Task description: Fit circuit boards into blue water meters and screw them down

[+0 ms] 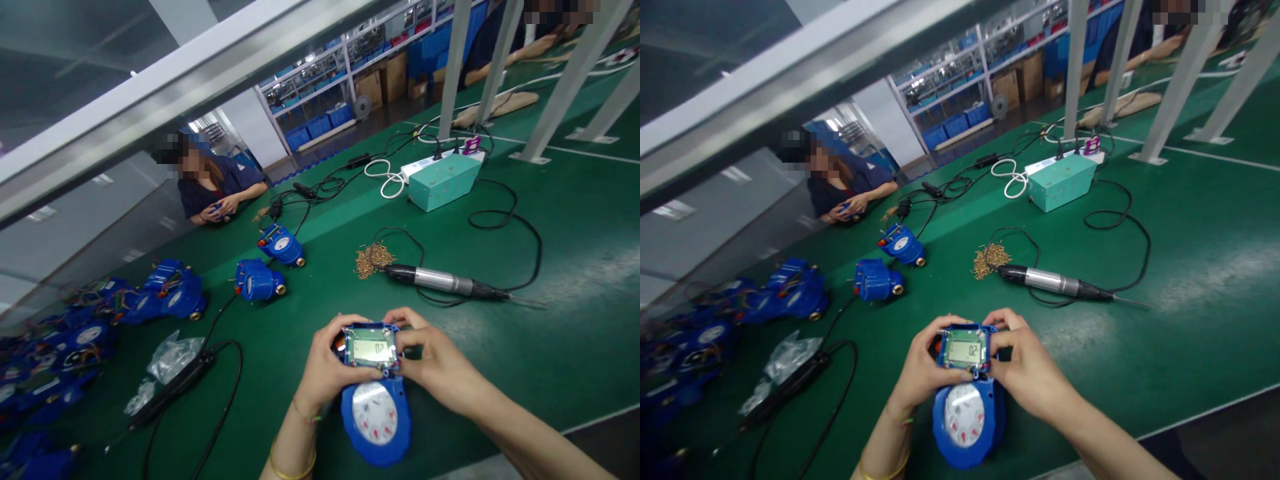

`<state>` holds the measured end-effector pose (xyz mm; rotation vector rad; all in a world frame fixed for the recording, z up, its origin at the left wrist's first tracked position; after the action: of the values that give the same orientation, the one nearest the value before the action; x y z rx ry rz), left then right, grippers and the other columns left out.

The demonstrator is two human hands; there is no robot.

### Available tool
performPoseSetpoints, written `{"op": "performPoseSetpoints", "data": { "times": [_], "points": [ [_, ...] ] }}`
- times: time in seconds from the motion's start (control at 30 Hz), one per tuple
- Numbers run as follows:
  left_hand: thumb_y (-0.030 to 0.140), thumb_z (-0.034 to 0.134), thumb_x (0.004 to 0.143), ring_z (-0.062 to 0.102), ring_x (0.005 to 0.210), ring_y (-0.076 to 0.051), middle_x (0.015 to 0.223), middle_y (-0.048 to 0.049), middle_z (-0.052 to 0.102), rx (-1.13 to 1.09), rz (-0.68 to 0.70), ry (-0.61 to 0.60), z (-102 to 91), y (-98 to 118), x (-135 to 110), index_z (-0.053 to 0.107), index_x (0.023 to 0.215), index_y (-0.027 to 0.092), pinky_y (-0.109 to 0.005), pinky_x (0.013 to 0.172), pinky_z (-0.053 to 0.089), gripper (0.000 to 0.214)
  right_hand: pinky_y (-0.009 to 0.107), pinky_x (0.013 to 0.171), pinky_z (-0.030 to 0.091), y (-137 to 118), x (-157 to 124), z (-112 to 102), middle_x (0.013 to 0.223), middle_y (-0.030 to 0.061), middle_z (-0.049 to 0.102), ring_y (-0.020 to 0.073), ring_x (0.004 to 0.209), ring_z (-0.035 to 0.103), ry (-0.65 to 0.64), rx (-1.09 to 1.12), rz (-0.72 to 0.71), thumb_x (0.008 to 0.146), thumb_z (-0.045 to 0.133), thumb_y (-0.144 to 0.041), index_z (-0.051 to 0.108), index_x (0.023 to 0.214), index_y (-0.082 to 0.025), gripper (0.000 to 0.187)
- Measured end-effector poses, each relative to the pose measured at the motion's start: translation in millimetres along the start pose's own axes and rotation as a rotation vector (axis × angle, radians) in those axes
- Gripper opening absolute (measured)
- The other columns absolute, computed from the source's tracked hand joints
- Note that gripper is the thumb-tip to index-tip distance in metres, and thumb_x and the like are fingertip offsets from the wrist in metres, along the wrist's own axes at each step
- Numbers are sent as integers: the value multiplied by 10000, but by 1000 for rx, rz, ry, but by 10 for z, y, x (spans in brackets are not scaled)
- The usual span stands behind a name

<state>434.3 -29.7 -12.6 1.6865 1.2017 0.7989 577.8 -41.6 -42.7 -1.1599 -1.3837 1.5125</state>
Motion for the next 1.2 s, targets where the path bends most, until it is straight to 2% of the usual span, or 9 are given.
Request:
{"op": "performPoseSetpoints", "data": {
  "times": [0.1,0.27,0.4,0.63,0.73,0.83,0.93,1.07,1.2],
  "points": [
    [402,950,526,678,1010,-271,1084,-88,733,-64,30,17,-12,-12,1,693,1114,197,-371,918,512,674,397,1010,348,-20,3,-3,1142,87,522,261,1124,494,-2,-44,15,648,672,-322,703,587,-204,137],
    [351,968,491,585,1235,-311,1295,-121,652,-88,141,34,-29,72,1,711,1069,195,-410,1065,437,651,409,1019,356,-39,12,-30,1140,93,547,275,1129,497,3,-150,1,640,652,-341,683,552,-205,164],
    [325,950,540,671,1070,-273,1149,-100,724,-145,64,-17,42,47,-15,692,1131,184,-373,966,503,659,464,1032,359,-7,-16,-61,1191,101,569,308,1167,495,-16,-267,3,683,638,-377,729,620,-226,188],
    [337,935,558,686,987,-244,1071,-80,737,-130,88,60,19,49,-46,699,1110,173,-345,919,523,622,554,1085,394,-72,-167,-88,1302,81,605,328,1246,524,-1,-395,-128,858,560,-456,790,905,-279,294],
    [344,933,570,689,990,-239,1076,-79,737,-129,99,70,22,52,-55,699,1113,173,-332,919,523,616,520,1054,475,-106,-293,-132,1302,77,623,311,1206,590,148,-412,-214,888,573,-437,779,983,-271,281],
    [350,927,586,693,989,-240,1082,-83,735,-138,99,80,26,34,-66,693,1125,170,-337,921,525,615,419,976,572,-74,-433,-195,1295,86,631,275,1146,646,298,-297,-241,886,637,-418,737,1088,-245,284],
    [326,939,564,664,1083,-267,1147,-101,713,-108,148,120,-7,46,-85,698,1112,178,-382,990,496,617,332,910,613,20,-496,-216,1265,99,649,242,1100,678,317,-140,-183,883,675,-406,658,1168,-220,340],
    [297,965,500,601,1191,-293,1208,-117,662,-59,163,183,-56,37,-106,711,1061,193,-434,1063,450,625,382,1034,538,61,-440,-160,1364,116,589,259,1220,614,199,-98,-144,915,632,-442,577,1290,-218,441],
    [311,952,541,600,1182,-276,1192,-106,665,-56,144,167,-6,43,-113,696,1093,196,-411,1057,448,619,482,1196,318,38,-280,-63,1551,86,389,274,1428,390,75,-186,-199,920,616,-473,416,1489,-262,639]
  ]
}}
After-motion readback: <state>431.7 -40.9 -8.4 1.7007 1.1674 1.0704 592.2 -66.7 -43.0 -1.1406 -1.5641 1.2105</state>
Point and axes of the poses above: each hand's wrist, its own x-axis towards the middle knuckle, its own z-axis out of the palm, y = z × x, the point moved 9 cm from there along x, towards the middle knuckle
